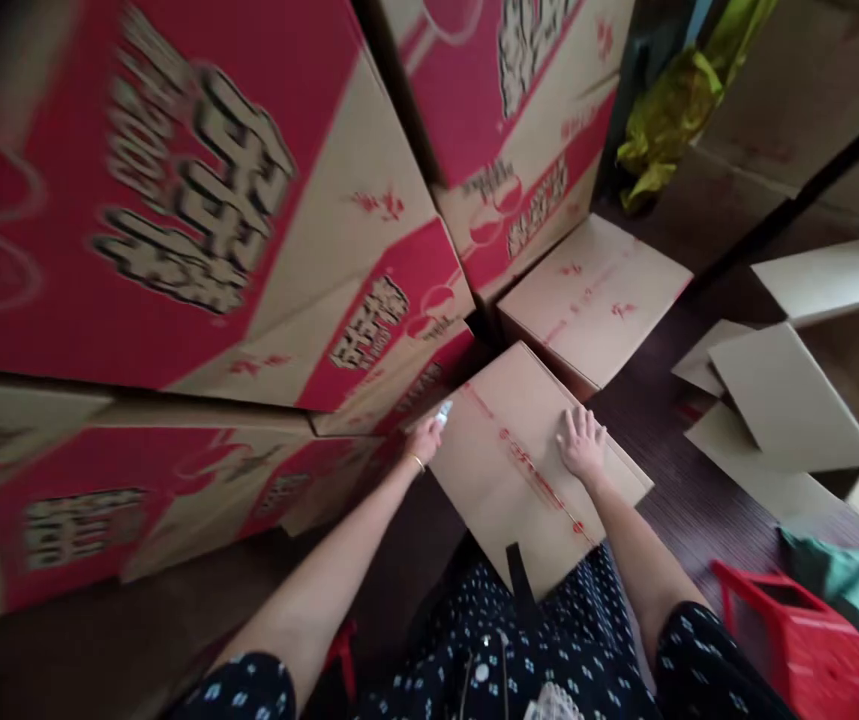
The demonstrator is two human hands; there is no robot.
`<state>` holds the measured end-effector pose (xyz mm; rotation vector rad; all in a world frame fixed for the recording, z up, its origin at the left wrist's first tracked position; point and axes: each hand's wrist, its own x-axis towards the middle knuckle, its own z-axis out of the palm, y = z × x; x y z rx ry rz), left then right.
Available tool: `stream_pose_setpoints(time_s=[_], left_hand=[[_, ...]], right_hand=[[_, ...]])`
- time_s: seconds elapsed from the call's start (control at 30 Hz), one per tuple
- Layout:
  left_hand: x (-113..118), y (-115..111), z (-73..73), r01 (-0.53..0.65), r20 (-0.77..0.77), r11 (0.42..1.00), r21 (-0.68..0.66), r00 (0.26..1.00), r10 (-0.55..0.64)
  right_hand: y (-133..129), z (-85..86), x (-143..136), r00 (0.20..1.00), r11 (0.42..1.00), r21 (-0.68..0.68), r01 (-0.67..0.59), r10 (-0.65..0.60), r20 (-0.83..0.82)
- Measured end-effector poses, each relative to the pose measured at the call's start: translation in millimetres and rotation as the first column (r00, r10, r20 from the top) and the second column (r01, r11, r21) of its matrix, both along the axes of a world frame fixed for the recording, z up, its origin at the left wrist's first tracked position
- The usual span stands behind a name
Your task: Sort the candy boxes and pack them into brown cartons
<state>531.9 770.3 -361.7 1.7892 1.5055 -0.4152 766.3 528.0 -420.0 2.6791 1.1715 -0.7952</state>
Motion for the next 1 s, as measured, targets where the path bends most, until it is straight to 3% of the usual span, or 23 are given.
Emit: stream_pose_setpoints(time_s=[0.13,0.3,0.5,0.8,0.9,1.0], left_hand=[[21,31,-25.9,0.206,-0.098,0.976,0.075,0.975,-0.198],[50,80,-31.9,0.432,-0.186,0.893,0.124,0.894,-0.407],[79,125,-35.7,0.67,-0.197,0.741,0.043,0.733,-0.652],[85,133,-25.9,0.791,-0.253,0.611,0.043,0.6,-0.759],[84,132,-21.4,0.803,-0.275,0.594,0.047,0.582,-0.765],[86,130,-16.6,0.808,-0.287,0.587,0.055,0.576,-0.765]], right_hand=[[-12,-21.6,1,0.999,0.997,-0.059,-0.043,0.044,0.024],[-19,-32.9,4,0.996,0.995,-0.078,-0.068,0.072,0.047],[-19,-36.7,4,0.996,0.992,-0.108,-0.061,0.067,0.057],[-20,-37.2,4,0.999,0.995,-0.093,-0.024,0.028,0.035],[-17,-28.6,2,1.0,0.997,-0.071,-0.003,0.006,0.031],[9,-12.1,-3,0.999,1.0,0.022,-0.008,0.007,0.045]])
